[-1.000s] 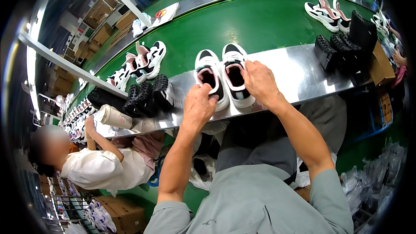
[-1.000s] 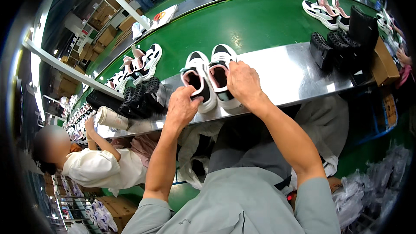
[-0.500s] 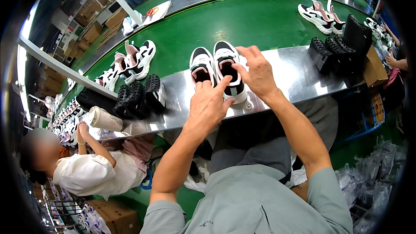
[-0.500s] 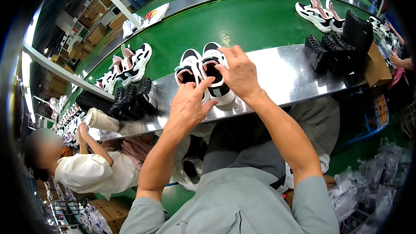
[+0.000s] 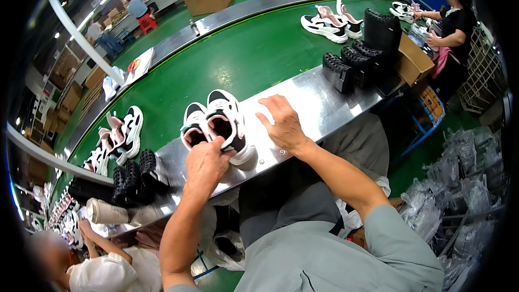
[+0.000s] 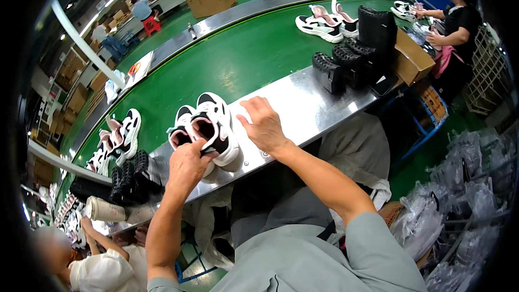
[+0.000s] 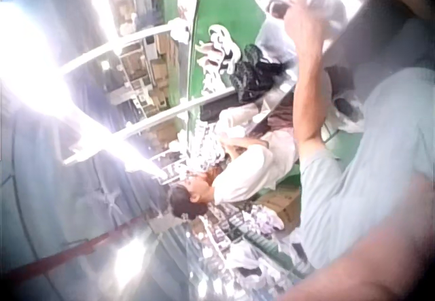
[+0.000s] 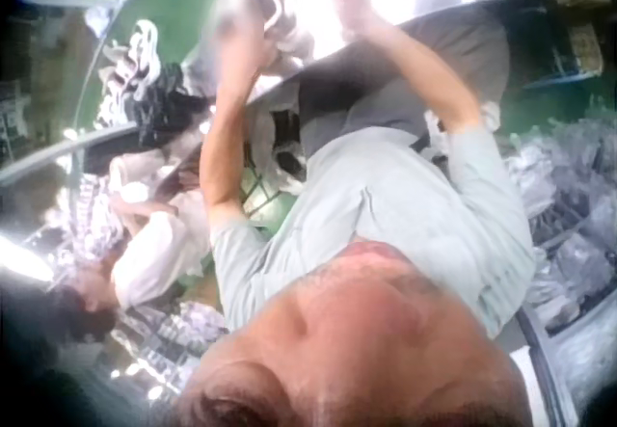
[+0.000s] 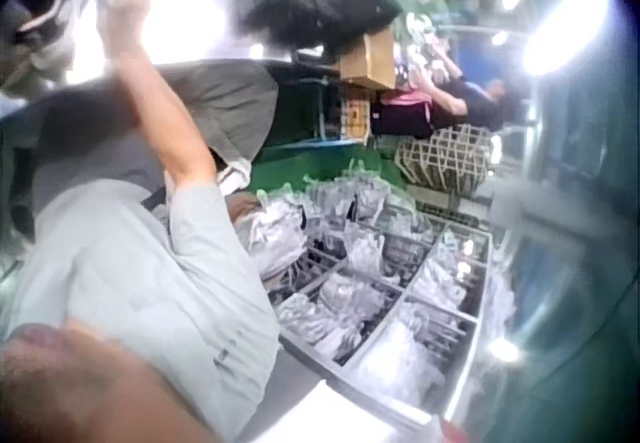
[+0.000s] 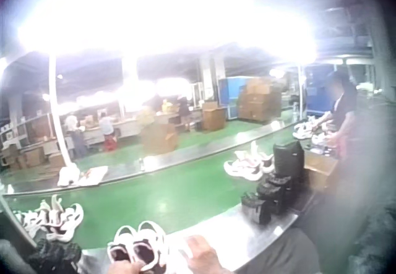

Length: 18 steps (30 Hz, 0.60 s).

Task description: The person inserts plastic shoe shapers into sneakers, adjusts the shoe tongues and uppers by hand, and places the sneakers onto a conveyor belt.

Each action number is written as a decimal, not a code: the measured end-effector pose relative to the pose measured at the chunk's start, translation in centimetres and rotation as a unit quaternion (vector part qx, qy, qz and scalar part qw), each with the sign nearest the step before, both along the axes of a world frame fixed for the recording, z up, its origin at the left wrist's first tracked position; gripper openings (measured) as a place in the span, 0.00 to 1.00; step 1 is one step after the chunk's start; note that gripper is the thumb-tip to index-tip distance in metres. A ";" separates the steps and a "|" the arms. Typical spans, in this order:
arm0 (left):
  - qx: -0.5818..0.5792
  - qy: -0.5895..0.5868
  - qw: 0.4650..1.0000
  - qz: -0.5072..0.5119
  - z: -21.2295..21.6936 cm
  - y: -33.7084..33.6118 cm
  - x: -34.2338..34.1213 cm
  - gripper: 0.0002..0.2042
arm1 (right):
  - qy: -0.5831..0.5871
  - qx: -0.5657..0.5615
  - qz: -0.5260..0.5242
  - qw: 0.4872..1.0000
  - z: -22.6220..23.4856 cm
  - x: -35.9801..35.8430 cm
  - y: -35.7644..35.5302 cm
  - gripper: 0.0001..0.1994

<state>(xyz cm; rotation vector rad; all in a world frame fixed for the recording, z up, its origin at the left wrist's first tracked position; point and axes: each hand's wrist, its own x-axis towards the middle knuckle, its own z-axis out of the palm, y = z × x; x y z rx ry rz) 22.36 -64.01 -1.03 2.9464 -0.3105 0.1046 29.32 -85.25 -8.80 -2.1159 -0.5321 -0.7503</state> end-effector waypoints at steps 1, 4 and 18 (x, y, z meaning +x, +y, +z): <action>0.010 0.011 1.000 0.017 0.0 0.3 0.8 0.15 | 0.023 -0.036 -0.058 0.997 -1.2 -0.3 -1.7 0.18; 0.029 0.000 0.997 0.071 -0.1 2.6 4.6 0.18 | 0.053 -0.147 -0.111 0.981 -3.1 -1.9 -4.5 0.23; -0.112 -0.192 0.970 -0.101 -8.7 -4.5 11.7 0.21 | 0.127 -0.198 -0.091 0.968 -3.3 -1.8 -5.0 0.31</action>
